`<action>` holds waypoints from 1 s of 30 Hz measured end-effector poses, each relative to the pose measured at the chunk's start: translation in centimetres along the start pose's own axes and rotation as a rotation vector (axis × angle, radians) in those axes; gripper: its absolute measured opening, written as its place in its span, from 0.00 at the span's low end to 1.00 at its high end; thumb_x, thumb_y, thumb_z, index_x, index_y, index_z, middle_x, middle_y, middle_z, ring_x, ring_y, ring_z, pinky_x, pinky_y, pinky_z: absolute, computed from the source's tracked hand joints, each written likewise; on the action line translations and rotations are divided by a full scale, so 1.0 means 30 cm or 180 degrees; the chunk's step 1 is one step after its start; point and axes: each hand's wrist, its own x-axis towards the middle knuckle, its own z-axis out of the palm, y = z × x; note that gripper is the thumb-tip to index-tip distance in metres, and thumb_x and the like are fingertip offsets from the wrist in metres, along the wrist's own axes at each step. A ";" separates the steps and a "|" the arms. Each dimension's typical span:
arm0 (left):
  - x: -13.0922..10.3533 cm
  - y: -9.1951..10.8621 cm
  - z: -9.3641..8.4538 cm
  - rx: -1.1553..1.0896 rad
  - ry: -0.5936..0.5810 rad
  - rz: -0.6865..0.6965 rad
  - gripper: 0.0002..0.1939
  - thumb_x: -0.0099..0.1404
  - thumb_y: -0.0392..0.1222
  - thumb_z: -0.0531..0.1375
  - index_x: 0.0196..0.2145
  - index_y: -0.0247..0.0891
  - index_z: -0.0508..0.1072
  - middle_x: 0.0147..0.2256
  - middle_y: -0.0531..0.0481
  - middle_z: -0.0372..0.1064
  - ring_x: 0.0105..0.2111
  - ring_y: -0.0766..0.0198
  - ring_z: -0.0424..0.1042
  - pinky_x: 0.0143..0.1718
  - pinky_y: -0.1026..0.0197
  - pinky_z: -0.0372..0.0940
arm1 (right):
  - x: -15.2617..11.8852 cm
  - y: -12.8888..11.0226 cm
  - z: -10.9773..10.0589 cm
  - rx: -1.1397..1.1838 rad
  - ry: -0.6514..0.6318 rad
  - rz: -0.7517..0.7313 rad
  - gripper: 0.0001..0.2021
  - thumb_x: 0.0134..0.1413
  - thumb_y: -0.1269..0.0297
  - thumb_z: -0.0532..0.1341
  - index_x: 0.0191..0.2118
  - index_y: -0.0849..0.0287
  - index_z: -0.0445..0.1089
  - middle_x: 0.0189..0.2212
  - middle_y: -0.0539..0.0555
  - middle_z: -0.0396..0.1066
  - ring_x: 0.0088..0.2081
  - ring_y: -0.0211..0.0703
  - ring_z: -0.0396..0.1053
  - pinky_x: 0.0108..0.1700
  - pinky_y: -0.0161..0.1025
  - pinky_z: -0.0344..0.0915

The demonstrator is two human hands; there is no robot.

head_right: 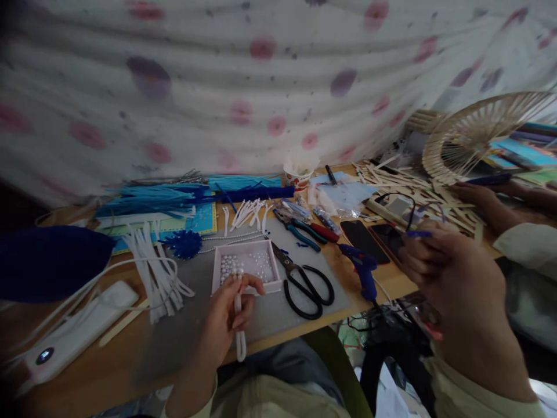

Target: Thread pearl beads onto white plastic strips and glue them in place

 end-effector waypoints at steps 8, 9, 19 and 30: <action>-0.026 0.002 -0.027 0.0096 0.0196 0.0057 0.17 0.60 0.56 0.62 0.26 0.39 0.70 0.12 0.63 0.51 0.12 0.74 0.41 0.15 0.68 0.40 | 0.102 0.111 0.148 -0.1329 -0.1206 -0.0062 0.13 0.35 0.51 0.76 0.23 0.52 0.77 0.22 0.50 0.77 0.26 0.47 0.72 0.30 0.42 0.67; -0.031 0.003 -0.029 0.0122 0.0223 0.0048 0.17 0.60 0.55 0.62 0.26 0.38 0.71 0.11 0.63 0.50 0.12 0.74 0.41 0.15 0.67 0.40 | 0.117 0.124 0.156 -0.1356 -0.1226 -0.0087 0.12 0.37 0.51 0.74 0.26 0.52 0.78 0.26 0.52 0.80 0.30 0.51 0.76 0.33 0.43 0.70; -0.020 -0.005 -0.016 0.0279 0.0171 0.0093 0.18 0.60 0.56 0.62 0.24 0.38 0.72 0.11 0.64 0.48 0.12 0.74 0.41 0.16 0.66 0.41 | 0.175 0.125 0.110 -0.1262 -0.0656 -0.0008 0.17 0.35 0.48 0.77 0.26 0.54 0.77 0.23 0.53 0.80 0.25 0.48 0.76 0.28 0.42 0.70; 0.269 0.038 0.221 0.0832 -0.0219 0.0858 0.17 0.51 0.31 0.74 0.41 0.36 0.82 0.41 0.43 0.84 0.41 0.55 0.80 0.40 0.60 0.70 | 0.123 0.034 0.156 -0.0634 -0.0833 0.0140 0.40 0.38 0.33 0.72 0.52 0.57 0.74 0.32 0.58 0.84 0.36 0.55 0.81 0.38 0.47 0.74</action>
